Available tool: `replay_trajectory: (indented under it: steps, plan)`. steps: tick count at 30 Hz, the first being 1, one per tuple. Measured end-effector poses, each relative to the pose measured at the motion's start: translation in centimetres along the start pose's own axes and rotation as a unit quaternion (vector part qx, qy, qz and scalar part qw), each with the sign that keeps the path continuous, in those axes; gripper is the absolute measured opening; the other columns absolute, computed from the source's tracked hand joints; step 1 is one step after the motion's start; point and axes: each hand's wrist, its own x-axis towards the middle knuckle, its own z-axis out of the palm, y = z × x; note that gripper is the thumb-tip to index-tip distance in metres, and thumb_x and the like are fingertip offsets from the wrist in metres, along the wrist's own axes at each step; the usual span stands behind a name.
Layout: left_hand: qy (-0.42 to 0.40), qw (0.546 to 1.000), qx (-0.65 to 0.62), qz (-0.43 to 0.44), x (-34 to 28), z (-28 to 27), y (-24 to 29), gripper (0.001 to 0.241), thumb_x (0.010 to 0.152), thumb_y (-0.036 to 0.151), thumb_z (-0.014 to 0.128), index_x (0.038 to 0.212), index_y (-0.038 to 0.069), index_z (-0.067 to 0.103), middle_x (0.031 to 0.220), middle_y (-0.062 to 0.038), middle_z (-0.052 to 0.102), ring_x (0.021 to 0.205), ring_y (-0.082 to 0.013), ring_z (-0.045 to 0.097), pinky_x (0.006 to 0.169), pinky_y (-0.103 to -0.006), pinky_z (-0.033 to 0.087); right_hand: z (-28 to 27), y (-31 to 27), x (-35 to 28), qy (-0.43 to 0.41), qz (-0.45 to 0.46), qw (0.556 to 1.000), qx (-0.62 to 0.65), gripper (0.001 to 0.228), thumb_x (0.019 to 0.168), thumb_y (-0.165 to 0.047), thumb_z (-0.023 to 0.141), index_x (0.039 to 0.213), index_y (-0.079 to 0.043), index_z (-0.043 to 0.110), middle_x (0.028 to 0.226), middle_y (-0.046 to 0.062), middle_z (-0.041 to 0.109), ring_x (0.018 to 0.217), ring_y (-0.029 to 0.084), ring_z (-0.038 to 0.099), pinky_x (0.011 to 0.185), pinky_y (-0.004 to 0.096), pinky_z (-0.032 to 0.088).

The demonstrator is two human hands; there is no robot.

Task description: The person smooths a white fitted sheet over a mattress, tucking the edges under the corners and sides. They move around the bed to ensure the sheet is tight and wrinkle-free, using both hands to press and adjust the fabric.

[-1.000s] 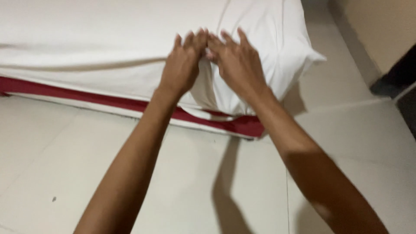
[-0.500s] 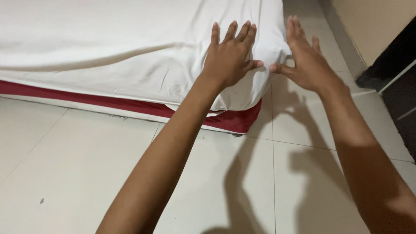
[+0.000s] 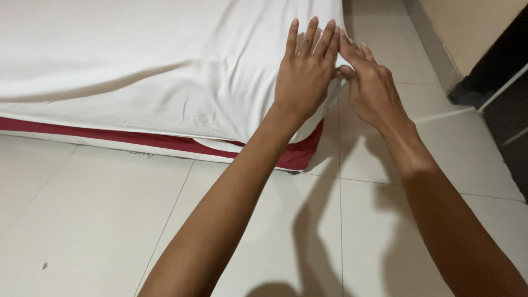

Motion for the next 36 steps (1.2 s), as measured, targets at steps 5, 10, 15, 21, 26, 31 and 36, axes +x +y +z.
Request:
replay_trajectory:
  steps: [5,10,15,21,26,31,36]
  plan:
    - [0.016,0.999,0.040,0.033,0.1,0.8,2.4,0.061,0.103,0.035,0.058,0.155,0.004,0.047,0.162,-0.011,0.044,0.155,-0.0301,0.033,0.130,-0.0515,0.010,0.0,3.7,-1.8,0.028,-0.069,0.997,-0.029,0.051,0.104,0.005,0.051,0.154,-0.007,0.048,0.150,0.020,0.055,0.143,0.036,0.051,0.128,0.048,0.028]
    - [0.032,0.998,0.039,0.039,-1.0,-0.1,3.8,0.054,0.105,0.024,0.057,0.153,-0.001,0.049,0.159,-0.015,0.050,0.153,-0.0270,0.037,0.131,-0.0453,0.012,-0.2,3.5,-3.5,0.032,-0.076,0.996,-0.032,0.050,0.102,0.008,0.055,0.150,-0.006,0.052,0.148,0.021,0.056,0.143,0.034,0.052,0.129,0.049,0.030]
    - [-0.009,0.995,0.088,0.044,-2.2,-0.3,4.2,0.059,0.101,0.026,0.055,0.153,0.000,0.046,0.162,-0.012,0.044,0.153,-0.0234,0.033,0.130,-0.0419,0.011,2.8,3.9,-4.5,0.029,0.016,0.999,-0.011,0.049,0.101,0.006,0.053,0.149,-0.004,0.053,0.149,0.021,0.055,0.141,0.041,0.047,0.123,0.047,0.032]
    - [-0.081,0.983,0.152,0.063,-2.0,-1.5,4.0,0.059,0.104,0.031,0.052,0.154,0.000,0.044,0.166,-0.012,0.038,0.156,-0.0256,0.025,0.130,-0.0444,0.007,3.6,2.8,-4.3,0.009,0.046,0.999,0.028,0.059,0.097,0.003,0.049,0.156,-0.002,0.041,0.152,0.022,0.051,0.141,0.042,0.041,0.116,0.048,0.037]
    - [-0.116,0.992,0.019,0.046,-1.8,-5.3,1.6,0.069,0.103,0.040,0.046,0.160,0.006,0.025,0.170,-0.010,0.021,0.159,-0.0264,0.013,0.129,-0.0480,0.003,3.3,1.8,-4.0,0.027,-0.011,0.999,-0.040,0.048,0.114,-0.032,0.037,0.154,-0.004,0.041,0.153,0.018,0.054,0.144,0.031,0.056,0.135,0.054,0.016]
    - [-0.021,0.995,-0.101,-0.006,-5.3,-5.9,-4.2,0.070,0.111,0.045,0.041,0.165,0.010,0.012,0.176,-0.008,0.013,0.163,-0.0243,0.007,0.135,-0.0500,0.002,3.2,-2.9,0.1,0.170,-0.110,0.979,-0.021,0.072,0.115,-0.050,0.031,0.166,0.000,0.023,0.168,0.023,0.038,0.156,0.034,0.044,0.136,0.052,0.014]
    - [0.015,0.992,-0.085,-0.095,-8.8,-8.2,-13.5,0.067,0.112,0.038,0.042,0.167,0.010,0.015,0.175,-0.011,0.017,0.163,-0.0266,0.012,0.135,-0.0514,0.004,5.7,-14.3,5.5,0.049,-0.135,0.989,-0.033,0.070,0.114,-0.046,0.035,0.166,-0.003,0.017,0.172,0.021,0.027,0.161,0.034,0.025,0.132,0.054,0.007]
